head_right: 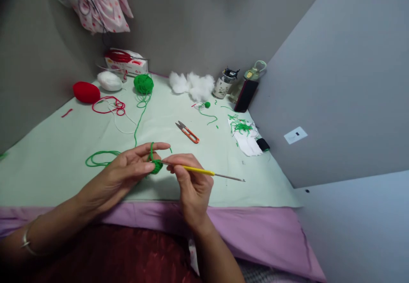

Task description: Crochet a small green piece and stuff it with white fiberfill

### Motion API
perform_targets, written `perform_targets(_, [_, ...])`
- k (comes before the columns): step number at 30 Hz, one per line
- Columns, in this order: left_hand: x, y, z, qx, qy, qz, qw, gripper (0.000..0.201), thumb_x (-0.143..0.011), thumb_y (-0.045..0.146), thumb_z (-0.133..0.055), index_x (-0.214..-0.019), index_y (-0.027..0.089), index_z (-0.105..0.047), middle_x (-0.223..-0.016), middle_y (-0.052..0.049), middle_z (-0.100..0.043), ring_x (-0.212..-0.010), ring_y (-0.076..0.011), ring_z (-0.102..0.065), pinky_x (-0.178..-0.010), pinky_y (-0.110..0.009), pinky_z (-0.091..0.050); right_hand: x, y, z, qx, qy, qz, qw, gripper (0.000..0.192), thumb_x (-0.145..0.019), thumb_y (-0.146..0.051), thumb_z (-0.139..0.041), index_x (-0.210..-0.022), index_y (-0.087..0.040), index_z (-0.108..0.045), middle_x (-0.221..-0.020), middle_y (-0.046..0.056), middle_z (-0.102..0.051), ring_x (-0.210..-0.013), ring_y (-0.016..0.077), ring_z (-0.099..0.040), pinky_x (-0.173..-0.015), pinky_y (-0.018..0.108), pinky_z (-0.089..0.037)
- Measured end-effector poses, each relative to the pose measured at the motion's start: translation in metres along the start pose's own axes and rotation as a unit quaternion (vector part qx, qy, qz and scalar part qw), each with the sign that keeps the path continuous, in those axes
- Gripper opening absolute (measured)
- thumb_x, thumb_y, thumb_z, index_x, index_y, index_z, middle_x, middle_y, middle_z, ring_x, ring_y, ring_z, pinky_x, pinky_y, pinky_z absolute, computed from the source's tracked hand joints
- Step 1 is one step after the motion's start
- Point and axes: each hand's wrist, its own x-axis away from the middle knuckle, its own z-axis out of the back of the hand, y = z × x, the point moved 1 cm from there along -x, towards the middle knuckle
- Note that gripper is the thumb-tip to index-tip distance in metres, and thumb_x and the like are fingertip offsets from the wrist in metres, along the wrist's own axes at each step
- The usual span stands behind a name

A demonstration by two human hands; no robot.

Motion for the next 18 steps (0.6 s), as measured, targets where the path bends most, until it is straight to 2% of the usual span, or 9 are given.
perform_targets(4, [0.001, 0.003, 0.003, -0.029, 0.002, -0.014, 0.999, 0.046, -0.083, 0.027, -0.084, -0.128, 0.028, -0.076, -0.088, 0.001, -0.061, -0.081, -0.0120, -0.049, -0.076, -0.024, -0.038, 0.002, -0.003, 0.005, 0.004, 0.016, -0.005, 1.000, 0.020, -0.103, -0.021, -0.060, -0.097, -0.025, -0.079, -0.086, 0.001, -0.074, -0.076, 0.0145, -0.065, -0.070, 0.031, -0.053])
perform_targets(7, [0.002, 0.004, 0.004, -0.039, 0.003, -0.026, 0.999, 0.040, -0.084, 0.027, -0.083, -0.124, 0.029, -0.078, -0.088, 0.001, -0.060, -0.079, -0.0118, -0.047, -0.074, -0.023, -0.038, 0.000, -0.003, 0.008, -0.052, 0.015, -0.037, 0.998, 0.020, -0.103, -0.023, -0.060, -0.096, -0.024, -0.079, -0.085, 0.001, -0.074, -0.072, 0.0132, -0.064, -0.069, 0.030, -0.053])
perform_targets(10, [0.002, 0.003, 0.001, -0.036, -0.012, -0.031, 0.999, 0.039, -0.085, 0.027, -0.082, -0.124, 0.030, -0.078, -0.091, 0.000, -0.062, -0.085, -0.0130, -0.051, -0.081, -0.024, -0.040, -0.002, 0.000, 0.007, -0.092, -0.006, -0.058, 0.994, 0.019, -0.103, -0.025, -0.061, -0.095, -0.024, -0.079, -0.087, 0.002, -0.075, -0.072, 0.0127, -0.065, -0.068, 0.029, -0.053])
perform_targets(13, [0.002, -0.001, -0.001, -0.035, -0.028, -0.036, 0.998, 0.038, -0.086, 0.028, -0.081, -0.124, 0.031, -0.078, -0.094, 0.000, -0.063, -0.091, -0.0144, -0.054, -0.088, -0.026, -0.042, -0.002, 0.001, 0.003, -0.047, -0.030, -0.038, 0.998, 0.018, -0.102, -0.022, -0.063, -0.100, -0.026, -0.080, -0.095, 0.002, -0.078, -0.080, 0.0137, -0.068, -0.071, 0.029, -0.056])
perform_targets(16, [0.002, -0.004, -0.002, -0.050, -0.001, -0.047, 0.998, 0.039, -0.087, 0.029, -0.082, -0.125, 0.031, -0.078, -0.092, 0.001, -0.062, -0.088, -0.0133, -0.055, -0.086, -0.025, -0.043, 0.002, 0.001, 0.000, 0.018, -0.027, -0.015, 0.999, 0.022, -0.103, -0.018, -0.059, -0.105, -0.028, -0.079, -0.094, 0.001, -0.077, -0.078, 0.0130, -0.068, -0.071, 0.029, -0.058])
perform_targets(18, [0.001, -0.006, -0.003, -0.047, 0.022, -0.062, 0.997, 0.042, -0.085, 0.028, -0.084, -0.126, 0.031, -0.077, -0.091, 0.001, -0.064, -0.088, -0.0134, -0.056, -0.086, -0.025, -0.045, 0.007, 0.002, 0.000, 0.088, -0.021, 0.034, 0.995, 0.025, -0.102, -0.014, -0.060, -0.109, -0.030, -0.078, -0.098, 0.001, -0.076, -0.083, 0.0142, -0.070, -0.073, 0.029, -0.059])
